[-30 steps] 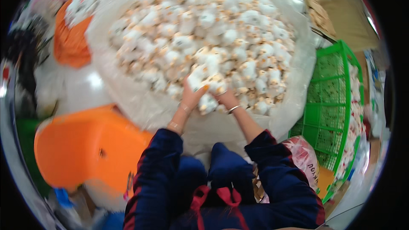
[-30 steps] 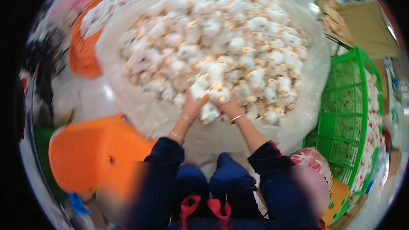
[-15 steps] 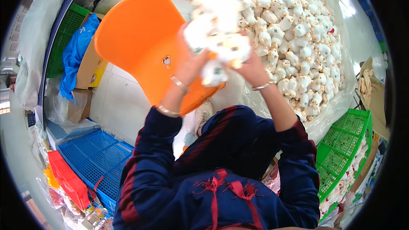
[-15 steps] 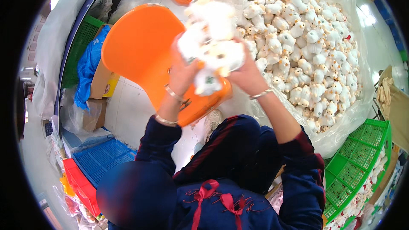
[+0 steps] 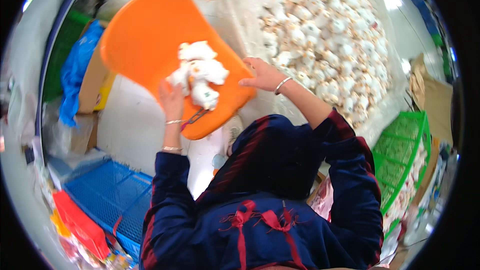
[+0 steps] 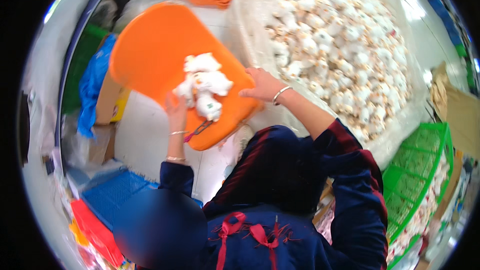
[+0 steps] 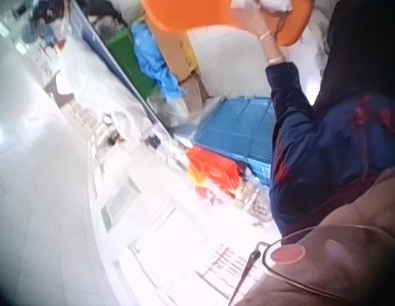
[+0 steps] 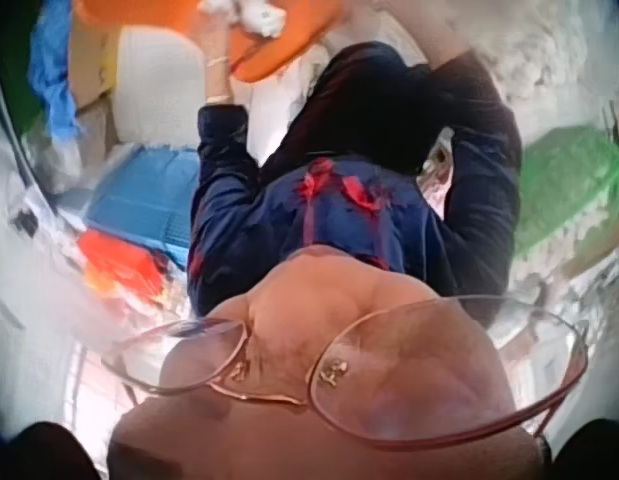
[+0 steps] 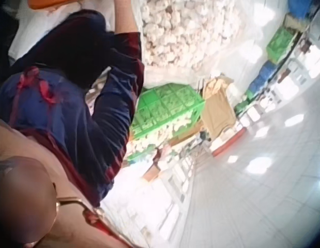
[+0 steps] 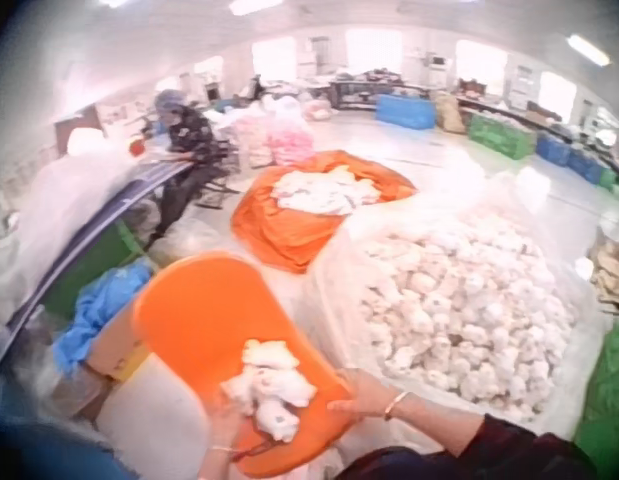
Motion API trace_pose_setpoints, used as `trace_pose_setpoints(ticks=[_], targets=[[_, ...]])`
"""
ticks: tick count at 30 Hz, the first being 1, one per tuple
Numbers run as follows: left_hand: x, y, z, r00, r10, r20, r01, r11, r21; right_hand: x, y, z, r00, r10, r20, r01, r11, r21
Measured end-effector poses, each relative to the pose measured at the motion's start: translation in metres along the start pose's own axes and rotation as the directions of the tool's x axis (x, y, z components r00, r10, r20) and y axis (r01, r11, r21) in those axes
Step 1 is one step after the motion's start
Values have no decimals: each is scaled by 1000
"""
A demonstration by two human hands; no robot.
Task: The person ties ribbons around the necks of small white stuffed toys. They pick up each toy, wrap a ribbon, and place the finished items on an orange chair. The workspace contains many similar toys in a large sack and green crates.
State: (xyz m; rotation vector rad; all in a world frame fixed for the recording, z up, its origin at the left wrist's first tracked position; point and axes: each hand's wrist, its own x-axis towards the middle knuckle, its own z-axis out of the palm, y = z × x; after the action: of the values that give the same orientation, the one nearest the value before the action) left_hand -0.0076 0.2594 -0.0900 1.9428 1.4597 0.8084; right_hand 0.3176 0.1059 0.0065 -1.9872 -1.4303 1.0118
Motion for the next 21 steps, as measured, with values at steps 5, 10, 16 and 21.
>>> trace_pose_setpoints(ticks=[5, 10, 16, 21], targets=[[-26, 121, -27, 999, 32, -16, -35, 963, -268, -63, 159, -97, 920, 343, -191, -267, 904, 334], [-58, 268, 60, 815, 518, 260, -350, 797, -492, -141, 295, -111, 618, 710, -338, -531, 694, 486], [-74, 293, 300, 377, 461, 803, -281, 883, -375, -163, 363, -3, 718, 680, -150, -687, 727, 8], [-110, 174, 413, -190, -72, 979, -800, 589, -111, -215, 316, 155, 831, 248, 498, -377, 909, 177]])
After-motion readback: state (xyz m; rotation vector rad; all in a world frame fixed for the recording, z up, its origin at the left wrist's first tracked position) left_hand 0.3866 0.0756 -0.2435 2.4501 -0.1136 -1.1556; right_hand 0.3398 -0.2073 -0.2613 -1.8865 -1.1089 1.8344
